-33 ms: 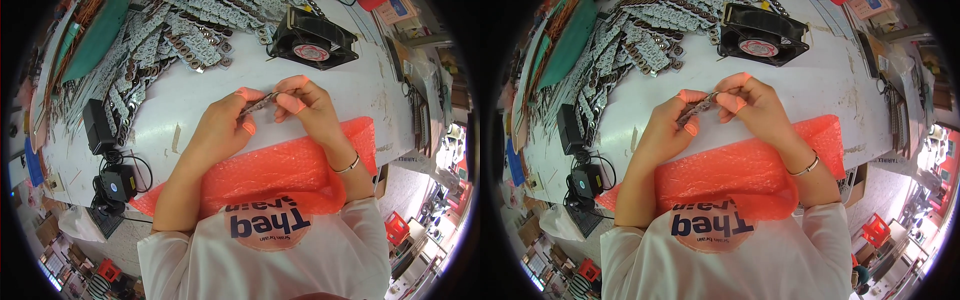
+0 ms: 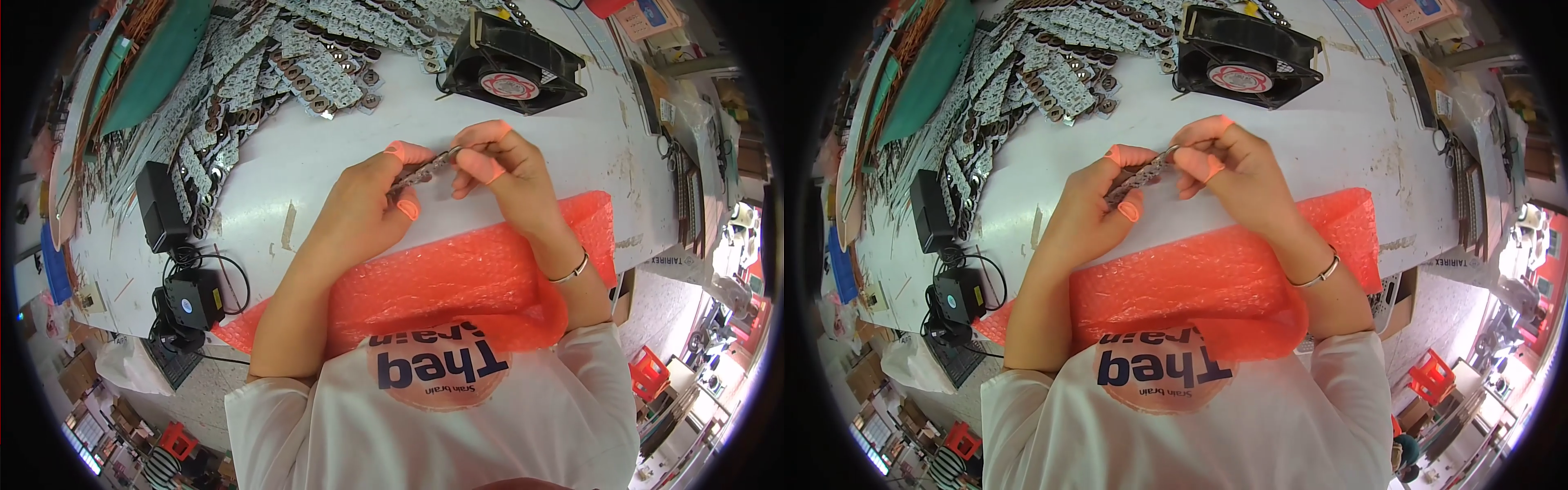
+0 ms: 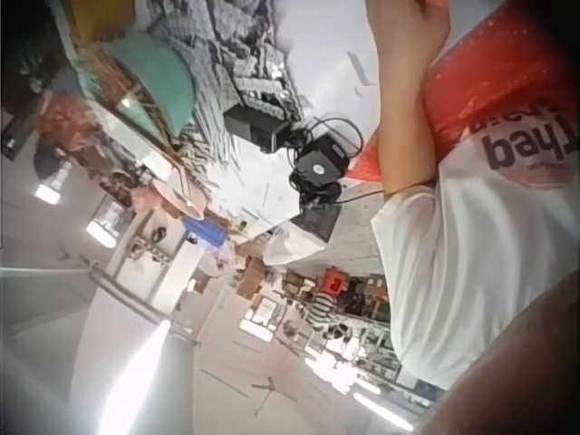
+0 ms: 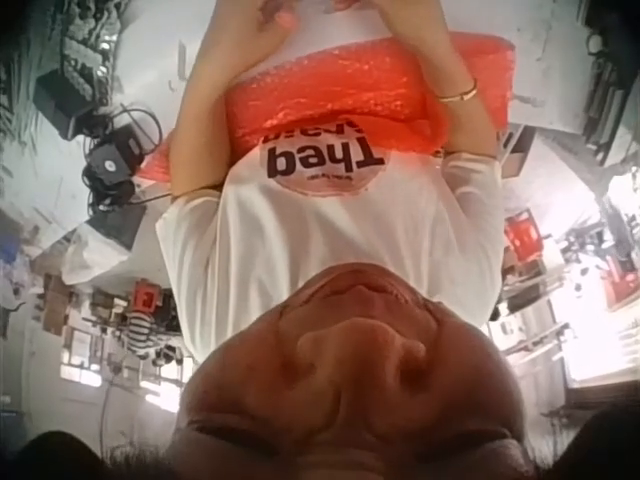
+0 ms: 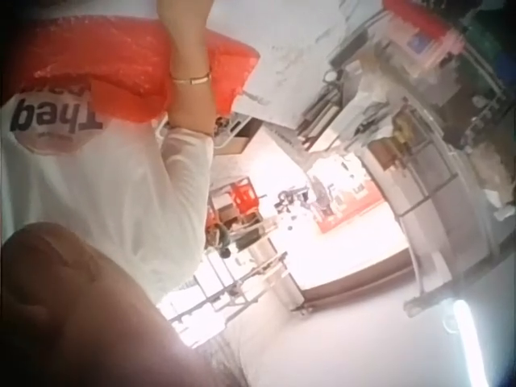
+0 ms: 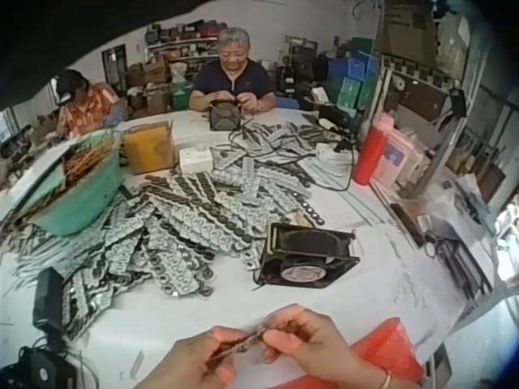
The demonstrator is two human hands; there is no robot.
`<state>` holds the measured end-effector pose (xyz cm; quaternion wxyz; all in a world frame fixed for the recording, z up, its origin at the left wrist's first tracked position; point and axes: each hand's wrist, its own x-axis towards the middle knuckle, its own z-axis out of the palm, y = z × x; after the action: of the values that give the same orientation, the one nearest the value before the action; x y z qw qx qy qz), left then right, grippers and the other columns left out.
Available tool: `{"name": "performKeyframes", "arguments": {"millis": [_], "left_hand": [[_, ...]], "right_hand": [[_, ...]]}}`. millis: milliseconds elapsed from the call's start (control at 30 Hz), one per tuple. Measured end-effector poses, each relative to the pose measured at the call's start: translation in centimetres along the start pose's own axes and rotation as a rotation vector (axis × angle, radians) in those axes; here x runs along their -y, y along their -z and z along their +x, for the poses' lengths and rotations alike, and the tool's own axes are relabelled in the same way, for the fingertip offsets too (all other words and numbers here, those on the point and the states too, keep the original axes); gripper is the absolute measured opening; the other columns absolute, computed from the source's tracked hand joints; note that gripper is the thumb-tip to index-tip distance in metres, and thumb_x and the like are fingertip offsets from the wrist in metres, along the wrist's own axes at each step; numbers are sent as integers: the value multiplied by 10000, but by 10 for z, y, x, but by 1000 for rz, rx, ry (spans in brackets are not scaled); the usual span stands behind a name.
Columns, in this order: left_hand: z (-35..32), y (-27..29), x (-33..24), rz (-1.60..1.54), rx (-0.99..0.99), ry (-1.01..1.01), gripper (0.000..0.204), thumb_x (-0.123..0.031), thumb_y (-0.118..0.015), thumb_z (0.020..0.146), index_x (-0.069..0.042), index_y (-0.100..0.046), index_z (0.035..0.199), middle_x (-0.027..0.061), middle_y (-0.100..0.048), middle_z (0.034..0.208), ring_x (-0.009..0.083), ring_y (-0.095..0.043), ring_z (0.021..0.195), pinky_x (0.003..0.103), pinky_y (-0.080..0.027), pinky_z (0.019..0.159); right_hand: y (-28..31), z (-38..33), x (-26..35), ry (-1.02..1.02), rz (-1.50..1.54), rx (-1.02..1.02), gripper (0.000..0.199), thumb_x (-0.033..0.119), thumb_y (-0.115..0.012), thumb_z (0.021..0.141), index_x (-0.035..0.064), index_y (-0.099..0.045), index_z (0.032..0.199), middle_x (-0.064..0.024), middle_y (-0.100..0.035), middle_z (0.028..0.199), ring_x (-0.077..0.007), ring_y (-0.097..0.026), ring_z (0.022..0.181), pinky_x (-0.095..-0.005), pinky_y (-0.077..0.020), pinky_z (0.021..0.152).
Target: Manually assembling small metal components at a production table.
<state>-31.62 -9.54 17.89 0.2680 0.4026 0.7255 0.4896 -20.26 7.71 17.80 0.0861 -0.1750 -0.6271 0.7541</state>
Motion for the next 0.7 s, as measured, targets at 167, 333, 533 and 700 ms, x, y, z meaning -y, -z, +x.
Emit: {"name": "performKeyframes", "arguments": {"millis": [167, 333, 533, 700], "left_hand": [[2, 1, 1, -122, 25, 35, 183, -69, -638, 819, 14, -607, 979, 64, -609, 751, 89, -546, 649, 239, -448, 592], [0, 4, 1, -144, 66, 83, 144, -110, -665, 812, 14, -629, 875, 78, -581, 606, 115, -527, 531, 259, -444, 526], [2, 11, -1, -70, 94, 53, 123, -95, -670, 826, 16, -638, 868, 7, -582, 653, 43, -482, 584, 206, -399, 532], [0, 12, 3, -66, 158, 47, 126, -80, -677, 820, 24, -629, 872, 23, -607, 686, 53, -518, 614, 212, -431, 557]], "right_hand": [[8, 0, 3, 4, 12, -22, 130, 114, -616, 896, 26, -572, 979, -63, -605, 911, -114, -591, 674, -263, -518, 602], [5, -3, 2, 28, -179, 137, 117, 87, -652, 869, 16, -586, 935, -50, -625, 864, -93, -582, 691, -237, -504, 593], [7, -5, 8, 2, -168, 57, 81, 63, -647, 867, 1, -617, 911, -53, -645, 846, -92, -590, 670, -225, -501, 582], [7, -7, 9, -74, -222, 155, 99, 63, -653, 861, -7, -637, 930, -51, -647, 800, -94, -592, 654, -227, -504, 584]]}}
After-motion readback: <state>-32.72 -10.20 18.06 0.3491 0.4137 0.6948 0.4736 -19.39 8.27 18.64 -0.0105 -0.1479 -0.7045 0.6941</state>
